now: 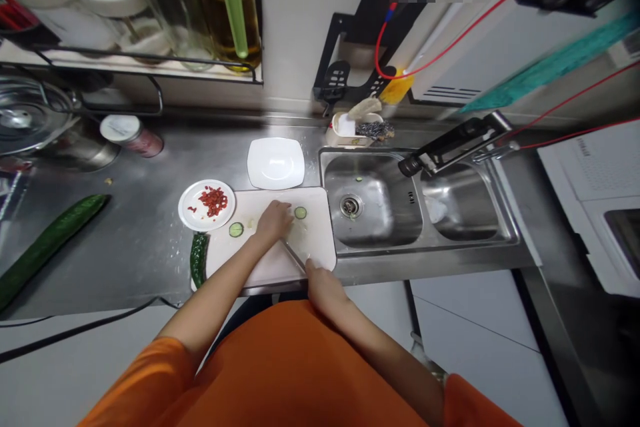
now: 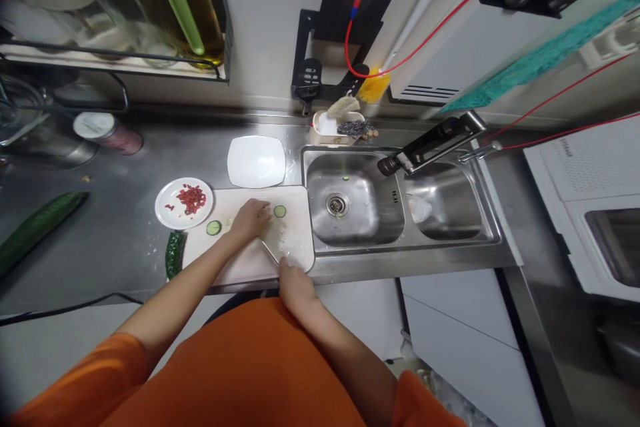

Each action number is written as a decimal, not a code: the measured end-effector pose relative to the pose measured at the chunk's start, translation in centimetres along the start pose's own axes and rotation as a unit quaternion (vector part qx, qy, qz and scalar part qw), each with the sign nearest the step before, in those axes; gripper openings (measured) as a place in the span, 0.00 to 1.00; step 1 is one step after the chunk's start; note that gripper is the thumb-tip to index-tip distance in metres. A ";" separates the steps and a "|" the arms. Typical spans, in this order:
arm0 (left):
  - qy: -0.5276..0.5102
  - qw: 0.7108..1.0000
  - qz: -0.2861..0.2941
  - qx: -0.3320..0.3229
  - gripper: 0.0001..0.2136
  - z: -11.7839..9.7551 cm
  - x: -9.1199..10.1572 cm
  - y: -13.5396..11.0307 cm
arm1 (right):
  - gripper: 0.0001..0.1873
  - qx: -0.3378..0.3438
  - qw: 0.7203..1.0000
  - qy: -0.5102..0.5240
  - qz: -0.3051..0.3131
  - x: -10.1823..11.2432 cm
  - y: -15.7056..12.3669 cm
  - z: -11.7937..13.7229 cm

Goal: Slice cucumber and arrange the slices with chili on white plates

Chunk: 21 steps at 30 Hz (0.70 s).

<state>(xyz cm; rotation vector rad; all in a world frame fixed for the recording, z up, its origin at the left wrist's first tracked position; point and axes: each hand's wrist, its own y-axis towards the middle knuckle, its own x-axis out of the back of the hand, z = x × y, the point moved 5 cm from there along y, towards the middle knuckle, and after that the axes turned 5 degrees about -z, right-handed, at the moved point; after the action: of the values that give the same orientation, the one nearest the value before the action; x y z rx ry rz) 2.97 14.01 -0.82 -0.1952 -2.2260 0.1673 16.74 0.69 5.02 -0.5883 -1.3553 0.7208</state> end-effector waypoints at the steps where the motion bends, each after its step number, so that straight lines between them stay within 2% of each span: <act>1: 0.008 1.000 0.024 -0.005 0.15 -0.6 -0.8 0.6 | 0.26 -0.002 1.000 -0.002 -0.001 0.0 0.0 0.0; 4: 0.016 0.998 0.055 -0.019 0.13 -1.6 -2.2 1.3 | 0.28 -0.003 1.000 0.004 0.003 0.1 -0.1 -0.1; 8: 0.015 0.999 0.031 -0.019 0.11 -1.6 -2.5 1.5 | 0.26 -0.001 1.000 0.019 0.012 0.2 -0.1 -0.2; 11: 0.018 1.000 0.014 -0.019 0.09 -1.7 -2.2 1.6 | 0.25 -0.001 1.000 0.023 0.013 0.3 0.0 -0.3; 16: -0.018 0.999 0.036 -0.007 0.05 -1.8 -1.6 1.4 | 0.28 0.003 1.000 0.020 0.016 0.5 0.1 -0.2; 21: -0.080 0.996 0.015 0.039 0.07 0.7 0.6 0.1 | 0.27 0.010 1.000 0.019 0.017 0.9 0.1 -0.4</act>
<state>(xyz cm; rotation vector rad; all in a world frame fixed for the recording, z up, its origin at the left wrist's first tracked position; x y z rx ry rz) 2.06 14.24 -0.76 -0.1788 -2.3723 0.2944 17.19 1.45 5.53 -0.6070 -1.3045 0.7477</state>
